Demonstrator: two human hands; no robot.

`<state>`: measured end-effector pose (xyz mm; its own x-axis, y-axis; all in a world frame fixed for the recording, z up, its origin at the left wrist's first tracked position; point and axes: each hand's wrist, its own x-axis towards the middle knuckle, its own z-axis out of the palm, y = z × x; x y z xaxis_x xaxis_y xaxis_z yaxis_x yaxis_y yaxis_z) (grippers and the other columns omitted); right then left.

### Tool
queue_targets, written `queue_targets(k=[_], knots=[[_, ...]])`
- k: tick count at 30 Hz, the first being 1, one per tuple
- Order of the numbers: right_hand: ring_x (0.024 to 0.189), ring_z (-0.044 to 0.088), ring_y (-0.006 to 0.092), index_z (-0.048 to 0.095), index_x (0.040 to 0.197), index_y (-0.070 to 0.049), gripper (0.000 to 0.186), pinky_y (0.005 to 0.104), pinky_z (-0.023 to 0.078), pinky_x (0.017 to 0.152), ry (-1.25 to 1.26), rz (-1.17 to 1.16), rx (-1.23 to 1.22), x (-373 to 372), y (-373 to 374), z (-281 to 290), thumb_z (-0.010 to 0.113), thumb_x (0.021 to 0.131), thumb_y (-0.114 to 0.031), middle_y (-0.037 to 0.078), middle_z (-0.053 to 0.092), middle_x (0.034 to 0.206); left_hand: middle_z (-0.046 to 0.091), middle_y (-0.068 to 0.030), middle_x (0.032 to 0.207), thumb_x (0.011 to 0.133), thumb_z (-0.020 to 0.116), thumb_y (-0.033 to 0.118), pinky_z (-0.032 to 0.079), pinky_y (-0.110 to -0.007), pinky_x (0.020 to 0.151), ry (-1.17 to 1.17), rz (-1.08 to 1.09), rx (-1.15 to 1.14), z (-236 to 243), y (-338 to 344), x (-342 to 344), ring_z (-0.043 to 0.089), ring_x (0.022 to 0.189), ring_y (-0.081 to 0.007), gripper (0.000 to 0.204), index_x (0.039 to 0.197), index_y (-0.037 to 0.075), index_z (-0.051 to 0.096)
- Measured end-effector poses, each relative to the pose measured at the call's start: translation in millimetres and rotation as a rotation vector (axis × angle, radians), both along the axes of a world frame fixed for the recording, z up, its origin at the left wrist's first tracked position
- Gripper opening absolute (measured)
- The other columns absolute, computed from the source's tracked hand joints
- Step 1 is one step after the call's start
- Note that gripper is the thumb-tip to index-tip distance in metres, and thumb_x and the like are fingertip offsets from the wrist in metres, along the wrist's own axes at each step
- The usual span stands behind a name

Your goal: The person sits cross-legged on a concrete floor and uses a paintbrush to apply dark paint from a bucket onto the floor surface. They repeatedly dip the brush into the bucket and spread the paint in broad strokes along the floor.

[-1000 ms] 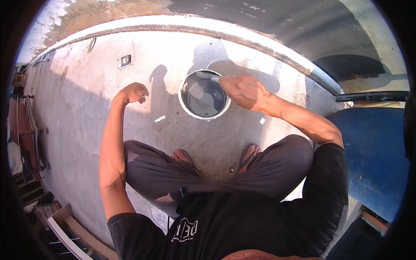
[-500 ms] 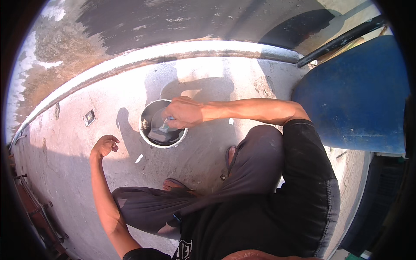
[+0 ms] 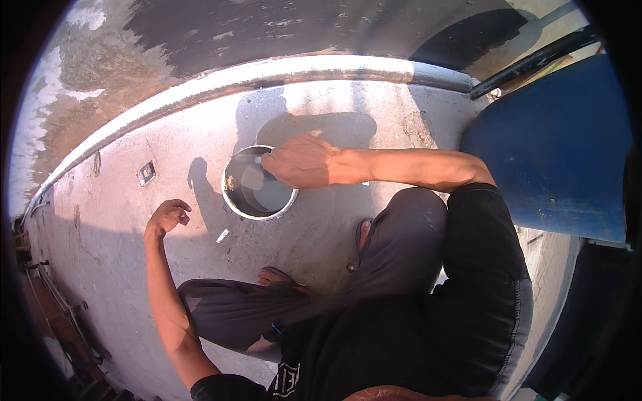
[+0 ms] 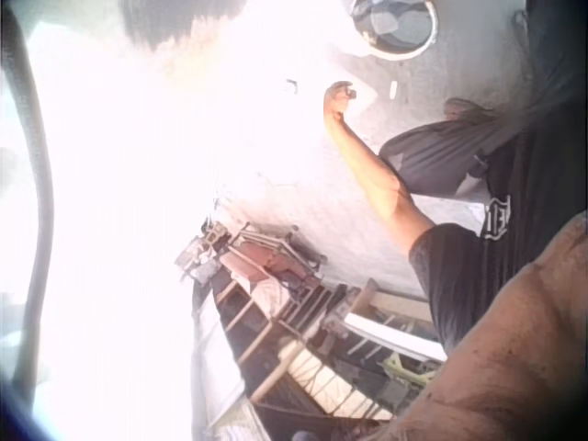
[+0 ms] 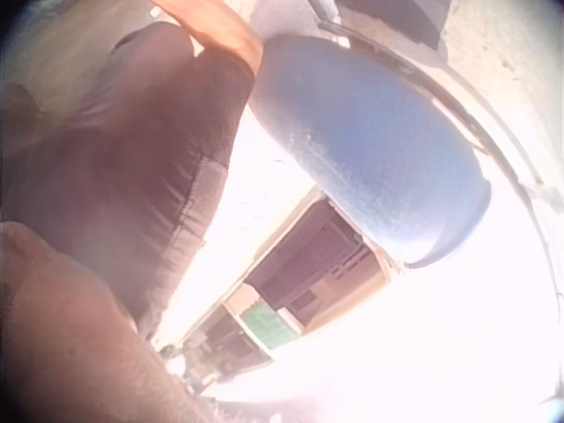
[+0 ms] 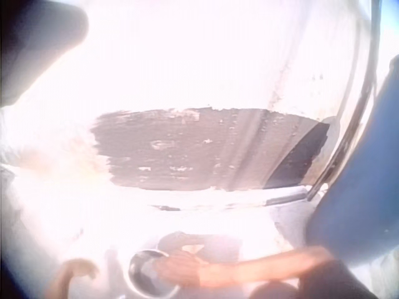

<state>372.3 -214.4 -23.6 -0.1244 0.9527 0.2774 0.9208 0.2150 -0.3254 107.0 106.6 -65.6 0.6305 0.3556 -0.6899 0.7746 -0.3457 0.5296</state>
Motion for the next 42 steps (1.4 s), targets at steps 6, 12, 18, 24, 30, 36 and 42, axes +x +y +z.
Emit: queue_targets(k=[6, 12, 18, 24, 30, 36, 42], knots=[[0.053, 0.058, 0.0301, 0.068, 0.087, 0.002, 0.019, 0.0395, 0.044, 0.052, 0.361, -0.075, -0.279, -3.3, -0.2, 6.3, 0.062, 0.078, -0.013, 0.019, 0.058, 0.061, 0.07, -0.0128, 0.081, 0.077, 0.053, 0.008, 0.053, -0.029, 0.069, 0.031, -0.048, 0.021, -2.9, 1.7, 11.0, 0.069, 0.075, -0.0197, 0.026, 0.097, -0.002, 0.067], [0.056, 0.059, 0.0312, 0.066, 0.087, 0.002, 0.016, 0.0402, 0.043, 0.054, 0.408, -0.037, -0.169, 0.3, 11.5, -8.0, 0.062, 0.08, -0.011, 0.018, 0.059, 0.065, 0.071, -0.0163, 0.092, 0.075, 0.056, 0.015, 0.052, -0.034, 0.082, 0.116, -0.112, 0.114, 12.2, -10.9, 11.6, 0.07, 0.088, -0.0223, 0.035, 0.104, 0.0, 0.068], [0.061, 0.062, 0.0345, 0.057, 0.087, 0.001, 0.012, 0.0439, 0.046, 0.054, -0.039, 0.015, 0.04, 10.7, 15.5, -12.8, 0.061, 0.082, -0.008, 0.017, 0.06, 0.067, 0.07, -0.0166, 0.093, 0.074, 0.054, 0.015, 0.051, -0.034, 0.084, 0.119, -0.085, 0.064, 12.4, -10.8, 9.9, 0.07, 0.088, -0.0223, 0.037, 0.105, 0.0, 0.068], [0.056, 0.06, 0.03, 0.058, 0.089, -0.003, 0.014, 0.0425, 0.044, 0.051, -0.055, 0.007, 0.057, 11.4, 1.2, 5.8, 0.066, 0.079, -0.009, 0.013, 0.058, 0.065, 0.071, -0.0162, 0.093, 0.074, 0.053, 0.015, 0.051, -0.033, 0.082, 0.098, -0.142, 0.117, 3.2, -5.9, 5.7, 0.069, 0.087, -0.0224, 0.036, 0.104, 0.0, 0.069], [0.047, 0.053, 0.0301, 0.067, 0.083, -0.001, 0.012, 0.0392, 0.041, 0.049, 0.317, -0.042, -0.147, -2.1, 1.1, 6.8, 0.064, 0.077, -0.011, 0.015, 0.055, 0.056, 0.07, -0.0162, 0.096, 0.073, 0.056, 0.015, 0.051, -0.034, 0.083, 0.116, -0.119, 0.112, 12.2, -10.2, 7.9, 0.069, 0.088, -0.0228, 0.036, 0.104, 0.001, 0.069], [0.052, 0.061, 0.0216, 0.072, 0.099, 0.0, 0.025, 0.0349, 0.048, 0.054, 0.651, -0.146, -0.34, 7.4, -1.6, -3.0, 0.06, 0.085, -0.018, 0.012, 0.062, 0.06, 0.07, -0.0154, 0.102, 0.07, 0.061, 0.015, 0.052, -0.034, 0.083, 0.128, -0.072, 0.066, -1.2, -0.3, 4.3, 0.069, 0.091, -0.0256, 0.035, 0.101, 0.002, 0.07], [0.052, 0.06, 0.01, 0.068, 0.109, 0.004, 0.029, 0.0257, 0.047, 0.052, 1.201, -0.548, -0.054, 63.0, -50.7, 1.1, 0.057, 0.092, -0.017, 0.006, 0.066, 0.065, 0.07, -0.0106, 0.092, 0.068, 0.062, 0.009, 0.051, -0.031, 0.075, 0.052, 0.016, -0.025, -4.6, 1.6, -4.0, 0.067, 0.082, -0.0204, 0.025, 0.089, -0.002, 0.07]])
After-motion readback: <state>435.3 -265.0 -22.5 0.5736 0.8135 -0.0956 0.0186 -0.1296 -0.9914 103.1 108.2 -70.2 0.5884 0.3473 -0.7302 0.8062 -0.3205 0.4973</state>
